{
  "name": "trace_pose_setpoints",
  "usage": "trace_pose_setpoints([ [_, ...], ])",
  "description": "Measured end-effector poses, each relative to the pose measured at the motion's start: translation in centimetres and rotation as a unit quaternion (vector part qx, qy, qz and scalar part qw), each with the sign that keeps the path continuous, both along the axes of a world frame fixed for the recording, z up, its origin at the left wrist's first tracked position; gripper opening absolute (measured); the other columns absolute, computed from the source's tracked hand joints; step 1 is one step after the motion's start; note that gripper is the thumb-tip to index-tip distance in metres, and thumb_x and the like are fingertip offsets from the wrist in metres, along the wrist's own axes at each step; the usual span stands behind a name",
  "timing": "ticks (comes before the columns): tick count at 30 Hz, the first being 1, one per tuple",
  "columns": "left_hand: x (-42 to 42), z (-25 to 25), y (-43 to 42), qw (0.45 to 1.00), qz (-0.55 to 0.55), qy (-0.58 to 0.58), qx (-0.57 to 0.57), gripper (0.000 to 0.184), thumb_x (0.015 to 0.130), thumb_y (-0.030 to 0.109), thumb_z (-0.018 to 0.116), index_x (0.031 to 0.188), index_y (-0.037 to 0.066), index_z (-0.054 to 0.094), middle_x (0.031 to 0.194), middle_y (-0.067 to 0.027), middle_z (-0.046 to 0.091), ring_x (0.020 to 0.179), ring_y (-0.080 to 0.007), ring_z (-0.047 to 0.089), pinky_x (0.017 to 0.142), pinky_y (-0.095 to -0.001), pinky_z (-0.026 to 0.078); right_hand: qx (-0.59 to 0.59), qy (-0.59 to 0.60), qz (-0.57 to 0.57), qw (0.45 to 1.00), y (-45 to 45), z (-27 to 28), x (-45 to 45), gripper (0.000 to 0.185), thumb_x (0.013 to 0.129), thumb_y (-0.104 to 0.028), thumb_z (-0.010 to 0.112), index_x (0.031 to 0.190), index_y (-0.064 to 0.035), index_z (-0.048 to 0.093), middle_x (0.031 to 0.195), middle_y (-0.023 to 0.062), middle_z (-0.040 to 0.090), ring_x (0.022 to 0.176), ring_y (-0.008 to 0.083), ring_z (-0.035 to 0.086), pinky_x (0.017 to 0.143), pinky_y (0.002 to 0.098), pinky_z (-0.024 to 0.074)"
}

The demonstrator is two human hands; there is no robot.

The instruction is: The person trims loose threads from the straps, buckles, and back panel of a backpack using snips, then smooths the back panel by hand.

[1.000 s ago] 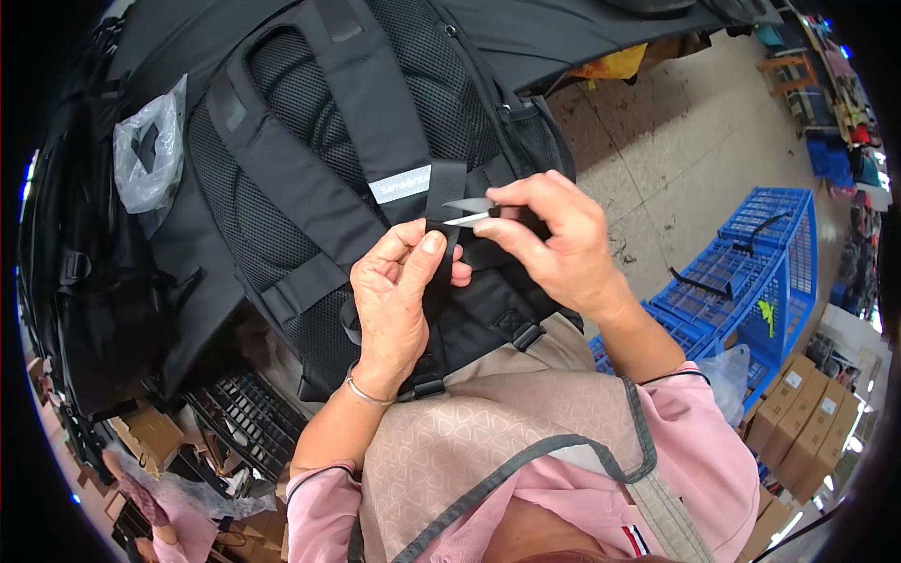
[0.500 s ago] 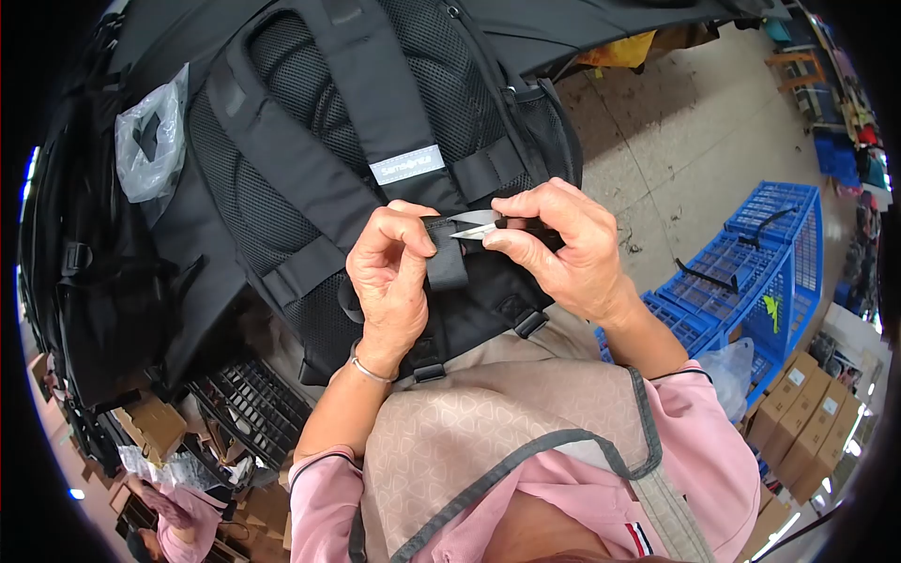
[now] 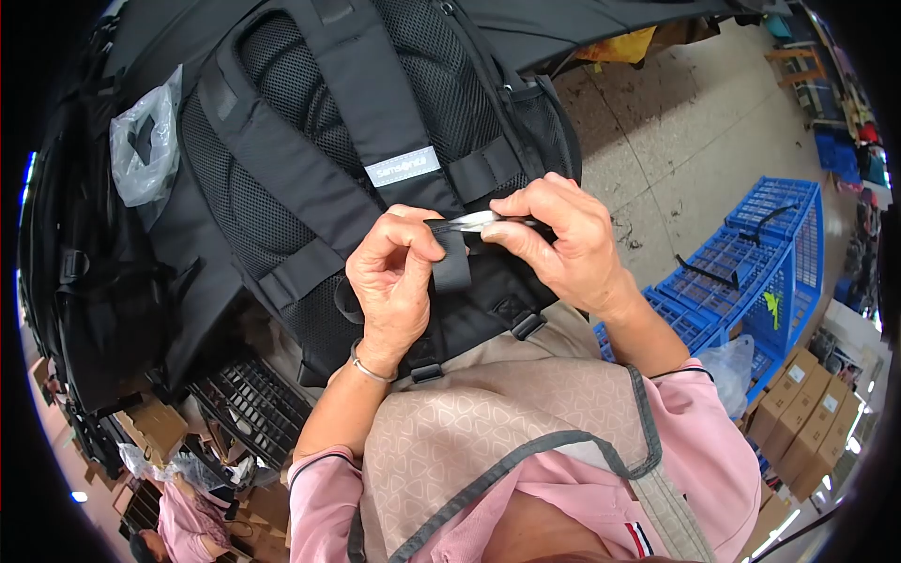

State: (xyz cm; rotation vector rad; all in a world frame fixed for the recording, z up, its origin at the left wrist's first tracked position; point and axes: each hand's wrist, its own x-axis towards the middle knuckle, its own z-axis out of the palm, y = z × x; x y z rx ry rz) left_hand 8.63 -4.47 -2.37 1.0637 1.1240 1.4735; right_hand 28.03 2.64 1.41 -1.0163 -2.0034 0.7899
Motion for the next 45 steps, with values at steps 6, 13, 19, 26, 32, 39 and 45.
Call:
trace_pose_setpoints([
  [6,1.0,3.1,0.8,0.990,-0.014,-0.106,-0.091,0.041,0.099,0.003,0.064,0.137,-0.006,0.053,0.100,-0.0116,0.070,0.083,-0.0132,0.069,0.079,-0.0276,0.058,-0.296,0.228,0.027,0.927,1.3,1.7,-0.4,0.046,0.084,-0.010,0.083,0.121,-0.0024,0.058,0.078,0.0001,0.065,0.073,0.0041,0.059,0.064,0.0203,0.0494],
  [13,0.3,4.4,0.3,0.987,-0.004,-0.136,-0.080,0.022,0.099,0.004,0.063,0.119,-0.006,0.059,0.099,-0.0102,0.069,0.086,-0.0155,0.070,0.079,-0.0285,0.060,-0.425,0.316,0.051,0.847,1.3,4.2,-4.7,0.015,0.091,-0.004,0.074,0.101,0.0030,0.067,0.078,0.0023,0.064,0.065,0.0092,0.064,0.056,0.0244,0.0550],
  [19,-7.0,9.5,0.2,0.969,-0.002,0.245,0.018,0.031,0.095,0.000,0.065,0.125,-0.003,0.064,0.120,-0.0127,0.067,0.114,-0.0190,0.064,0.099,-0.0304,0.050,-0.495,0.344,0.077,0.794,1.5,4.1,-7.5,0.021,0.101,-0.014,0.060,0.118,-0.0016,0.058,0.081,0.0023,0.062,0.052,0.0033,0.039,0.047,0.0206,0.0324],
  [26,-29.3,7.5,7.7,0.829,0.375,0.415,0.013,0.022,0.095,0.008,0.062,0.113,-0.001,0.071,0.099,-0.0111,0.076,0.088,-0.0182,0.071,0.082,-0.0300,0.053,-0.507,0.189,0.140,0.829,0.7,1.7,-11.4,0.015,0.103,-0.019,0.057,0.099,-0.0047,0.058,0.079,0.0040,0.068,0.058,0.0035,0.047,0.052,0.0198,0.0357],
  [32,-41.7,1.4,16.8,0.818,0.350,0.443,-0.106,0.027,0.093,0.001,0.061,0.117,0.001,0.072,0.108,-0.0084,0.075,0.088,-0.0127,0.071,0.082,-0.0258,0.055,-0.471,0.163,0.180,0.848,0.8,0.9,-12.0,0.020,0.104,-0.013,0.057,0.113,0.0047,0.056,0.089,0.0052,0.063,0.078,0.0097,0.064,0.074,0.0247,0.0526],
  [39,-27.1,10.4,13.4,0.871,0.413,0.164,0.208,0.024,0.099,0.006,0.061,0.121,-0.004,0.066,0.121,-0.0160,0.068,0.099,-0.0215,0.069,0.088,-0.0319,0.057,-0.543,0.188,0.181,0.798,1.3,0.7,-12.1,0.017,0.103,-0.006,0.057,0.117,0.0038,0.057,0.096,0.0055,0.064,0.086,0.0100,0.065,0.081,0.0261,0.0549],
  [45,-25.0,19.7,4.0,0.925,-0.053,0.098,0.364,0.057,0.102,0.026,0.039,0.136,-0.019,0.045,0.144,-0.0357,0.046,0.136,-0.0456,0.044,0.121,-0.0552,0.029,-0.518,0.094,0.195,0.828,1.6,0.7,-12.1,0.018,0.102,-0.006,0.059,0.118,0.0004,0.058,0.091,0.0057,0.069,0.085,0.0092,0.068,0.076,0.0249,0.0543],
])
